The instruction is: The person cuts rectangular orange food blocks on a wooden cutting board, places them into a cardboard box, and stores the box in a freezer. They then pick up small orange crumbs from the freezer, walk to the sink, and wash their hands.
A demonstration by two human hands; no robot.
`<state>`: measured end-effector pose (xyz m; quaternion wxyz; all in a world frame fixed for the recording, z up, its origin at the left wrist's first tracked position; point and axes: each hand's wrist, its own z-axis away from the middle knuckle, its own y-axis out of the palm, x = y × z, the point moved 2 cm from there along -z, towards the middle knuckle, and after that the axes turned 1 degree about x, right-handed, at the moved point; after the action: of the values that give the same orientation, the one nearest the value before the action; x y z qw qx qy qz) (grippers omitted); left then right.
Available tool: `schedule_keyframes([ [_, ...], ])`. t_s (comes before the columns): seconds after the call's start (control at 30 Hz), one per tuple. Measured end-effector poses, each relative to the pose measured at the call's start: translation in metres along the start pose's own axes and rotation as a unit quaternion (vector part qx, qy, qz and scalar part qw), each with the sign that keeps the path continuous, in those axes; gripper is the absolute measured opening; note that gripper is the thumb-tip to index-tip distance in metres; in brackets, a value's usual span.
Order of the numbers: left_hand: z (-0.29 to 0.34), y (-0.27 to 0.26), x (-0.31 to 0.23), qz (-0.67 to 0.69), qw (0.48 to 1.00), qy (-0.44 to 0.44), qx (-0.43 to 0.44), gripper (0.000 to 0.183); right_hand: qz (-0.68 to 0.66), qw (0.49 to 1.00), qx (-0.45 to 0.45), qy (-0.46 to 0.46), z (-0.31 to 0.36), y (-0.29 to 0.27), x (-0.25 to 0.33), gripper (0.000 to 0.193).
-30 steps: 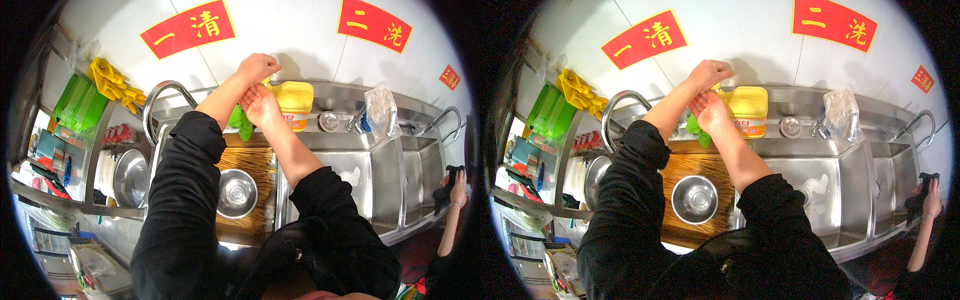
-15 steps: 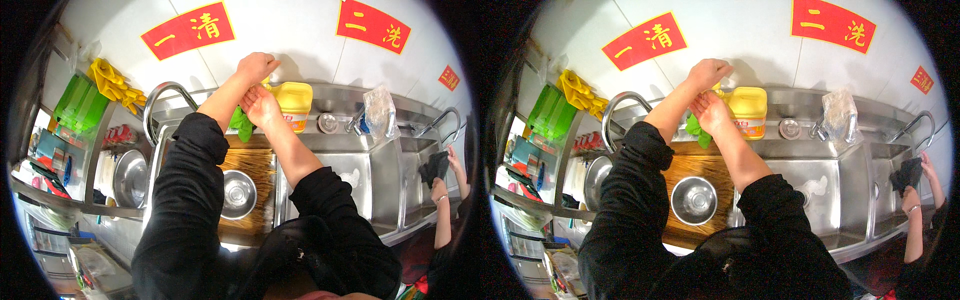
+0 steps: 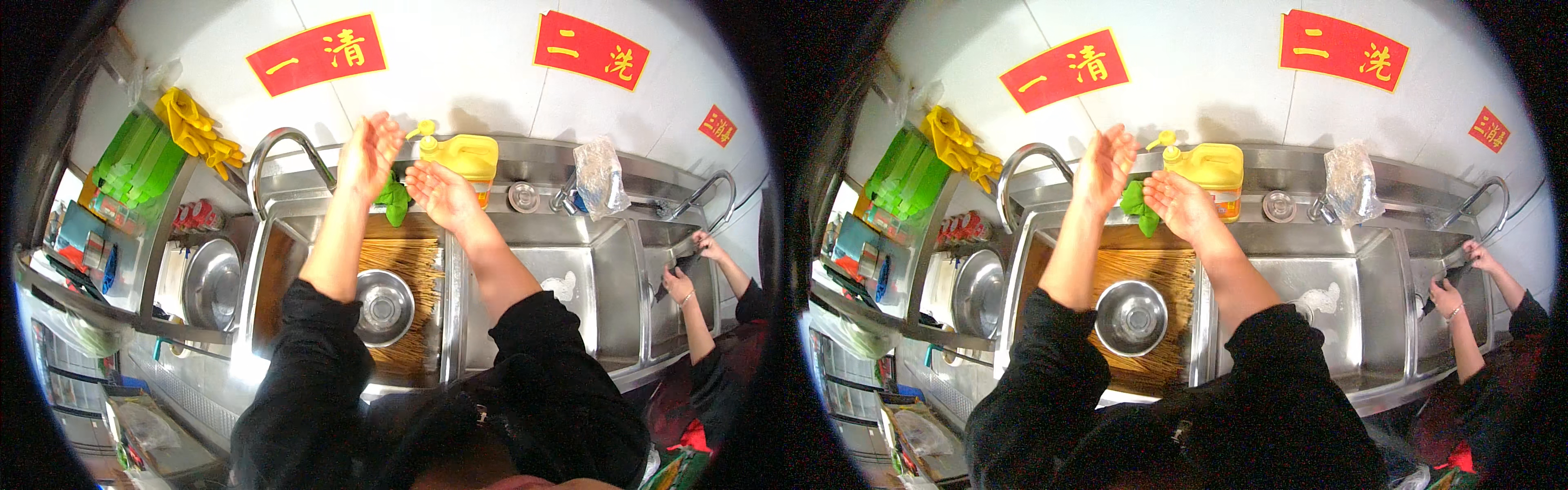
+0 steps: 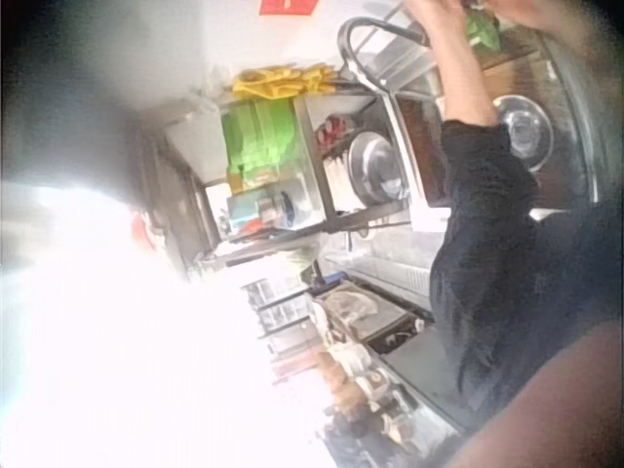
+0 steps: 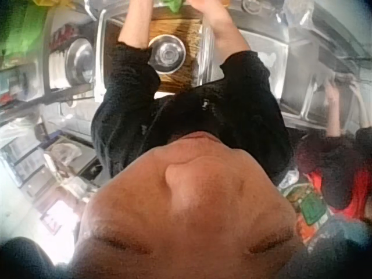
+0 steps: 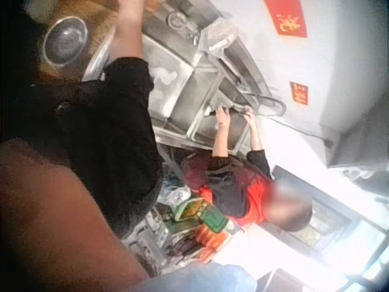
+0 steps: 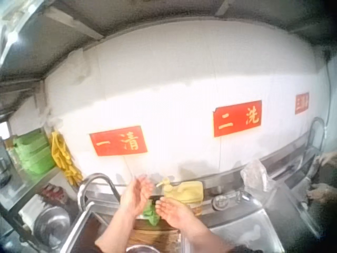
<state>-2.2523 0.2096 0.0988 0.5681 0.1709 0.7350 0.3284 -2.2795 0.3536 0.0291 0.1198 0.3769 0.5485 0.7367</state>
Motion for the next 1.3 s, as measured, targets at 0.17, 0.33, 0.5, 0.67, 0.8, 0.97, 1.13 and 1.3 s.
schedule_keyframes([
  [0.17,0.068,0.018,0.027,0.171,0.982,-0.071,0.024,0.069,0.016,0.997,0.008,-0.076,0.068,-0.002,0.011,0.032],
  [0.33,0.103,0.054,0.064,0.162,0.981,-0.082,0.068,0.082,0.100,0.975,0.093,-0.173,0.128,-0.008,0.016,0.031],
  [0.5,0.122,0.093,0.104,0.039,0.994,-0.075,0.067,0.089,0.518,0.796,-0.025,-0.311,0.181,0.003,-0.007,0.045],
  [0.67,0.168,0.144,0.158,-0.086,0.985,-0.076,0.126,0.084,0.598,0.722,-0.171,-0.304,0.214,-0.014,0.023,0.054],
  [0.8,0.188,0.171,0.193,-0.118,0.955,-0.160,0.218,0.083,0.564,0.701,-0.241,-0.364,0.252,-0.050,0.021,0.061],
  [0.97,0.223,0.205,0.221,0.049,0.940,-0.247,0.228,0.078,0.583,0.640,-0.332,-0.375,0.305,-0.046,0.045,0.065],
  [1.13,0.253,0.234,0.224,0.026,0.918,-0.246,0.309,0.085,0.617,0.584,-0.379,-0.366,0.353,-0.021,0.043,0.060],
  [1.3,0.279,0.260,0.219,0.091,0.900,-0.277,0.323,0.098,0.646,0.547,-0.391,-0.360,0.390,-0.015,0.059,0.062],
])
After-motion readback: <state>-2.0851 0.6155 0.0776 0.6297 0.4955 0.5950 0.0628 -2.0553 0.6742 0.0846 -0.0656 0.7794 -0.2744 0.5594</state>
